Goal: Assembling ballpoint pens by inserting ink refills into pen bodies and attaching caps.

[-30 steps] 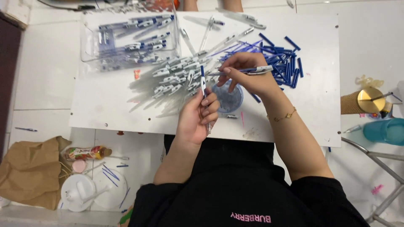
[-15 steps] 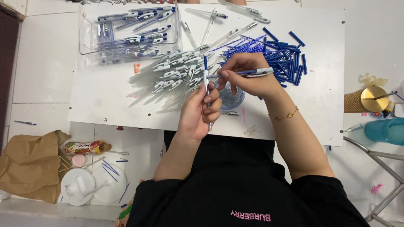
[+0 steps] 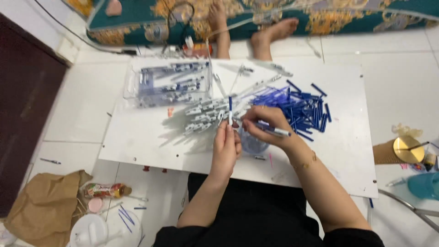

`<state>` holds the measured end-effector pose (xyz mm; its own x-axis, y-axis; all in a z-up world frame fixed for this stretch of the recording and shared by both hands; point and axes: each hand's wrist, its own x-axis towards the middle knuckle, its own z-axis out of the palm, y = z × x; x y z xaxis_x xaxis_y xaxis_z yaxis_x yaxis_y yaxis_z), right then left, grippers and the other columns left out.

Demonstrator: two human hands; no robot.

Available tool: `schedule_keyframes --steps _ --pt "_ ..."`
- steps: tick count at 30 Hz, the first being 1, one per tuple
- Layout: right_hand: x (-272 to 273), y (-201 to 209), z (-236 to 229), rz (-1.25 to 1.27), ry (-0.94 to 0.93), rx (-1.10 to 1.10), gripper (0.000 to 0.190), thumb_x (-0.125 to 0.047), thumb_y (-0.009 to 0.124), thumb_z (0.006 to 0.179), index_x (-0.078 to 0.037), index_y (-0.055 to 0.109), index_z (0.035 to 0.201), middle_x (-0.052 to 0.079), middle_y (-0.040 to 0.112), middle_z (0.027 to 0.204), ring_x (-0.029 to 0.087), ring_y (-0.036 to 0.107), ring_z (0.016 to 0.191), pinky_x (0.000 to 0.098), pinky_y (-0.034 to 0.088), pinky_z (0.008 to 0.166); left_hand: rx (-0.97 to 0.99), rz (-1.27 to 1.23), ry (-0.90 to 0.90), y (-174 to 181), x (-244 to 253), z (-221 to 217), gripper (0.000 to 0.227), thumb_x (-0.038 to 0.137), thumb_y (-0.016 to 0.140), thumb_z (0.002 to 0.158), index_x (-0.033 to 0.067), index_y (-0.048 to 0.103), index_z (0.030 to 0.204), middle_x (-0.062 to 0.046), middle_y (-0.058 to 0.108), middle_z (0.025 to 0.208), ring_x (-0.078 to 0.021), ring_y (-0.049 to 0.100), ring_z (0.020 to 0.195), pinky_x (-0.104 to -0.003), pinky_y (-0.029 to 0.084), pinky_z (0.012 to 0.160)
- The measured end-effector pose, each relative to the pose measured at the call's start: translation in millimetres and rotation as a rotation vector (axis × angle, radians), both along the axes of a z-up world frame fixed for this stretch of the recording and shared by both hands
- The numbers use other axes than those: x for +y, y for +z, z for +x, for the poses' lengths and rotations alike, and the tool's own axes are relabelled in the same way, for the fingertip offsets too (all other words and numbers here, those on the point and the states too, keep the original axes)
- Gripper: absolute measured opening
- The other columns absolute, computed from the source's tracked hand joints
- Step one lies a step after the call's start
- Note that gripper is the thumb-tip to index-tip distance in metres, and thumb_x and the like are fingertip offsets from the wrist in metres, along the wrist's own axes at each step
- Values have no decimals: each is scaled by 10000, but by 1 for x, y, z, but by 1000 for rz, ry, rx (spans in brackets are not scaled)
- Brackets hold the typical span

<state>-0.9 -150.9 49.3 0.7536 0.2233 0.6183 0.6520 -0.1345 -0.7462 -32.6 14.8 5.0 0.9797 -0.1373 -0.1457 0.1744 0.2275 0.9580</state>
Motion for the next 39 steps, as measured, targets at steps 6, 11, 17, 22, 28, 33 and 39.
schedule_keyframes --steps 6,11,17,22,28,33,39 --pt "-4 3 -5 25 -15 -22 9 -21 699 862 -14 704 865 153 665 692 265 620 544 337 531 534 -164 122 -29 9 -5 -3 276 263 306 1124 92 512 1191 26 382 651 -83 460 431 -187 321 366" --pt "-41 -19 16 548 196 159 190 -213 535 865 -29 574 839 192 607 902 213 625 722 282 479 608 -119 -116 -223 21 -3 -6 283 253 311 1146 67 520 1107 0 353 645 -75 351 394 -208 230 322" --pt "-34 -19 15 481 127 471 338 -320 446 1042 0 522 1118 180 602 938 212 635 629 252 456 497 -80 -131 -262 9 -9 -6 277 254 324 1142 60 520 1121 0 345 662 -63 344 413 -189 225 335" --pt "-15 -18 11 269 89 490 540 -446 351 1090 24 616 1064 135 583 610 165 510 435 230 328 404 -149 73 -184 0 -19 -5 286 253 356 1122 48 554 1099 -50 483 713 -95 428 507 -204 313 432" --pt "-18 -14 9 208 -160 503 128 -70 636 986 -7 680 884 83 573 503 149 495 453 253 401 471 -65 11 -160 -11 -28 -7 286 252 335 1127 59 543 1083 -31 447 666 -94 452 428 -196 318 357" --pt "-52 -23 22 214 -462 430 247 -219 541 1095 -51 670 968 93 637 683 148 543 515 247 402 500 17 -48 -217 -9 -28 -7 275 234 346 1132 45 534 1064 -24 407 625 -84 401 382 -198 273 311" --pt "-79 -14 14 -743 -898 615 293 -295 715 982 -7 770 979 174 715 700 306 727 622 373 541 531 220 -265 -333 5 -18 -5 236 252 309 1149 81 469 1118 31 251 716 -34 248 461 -168 175 333"
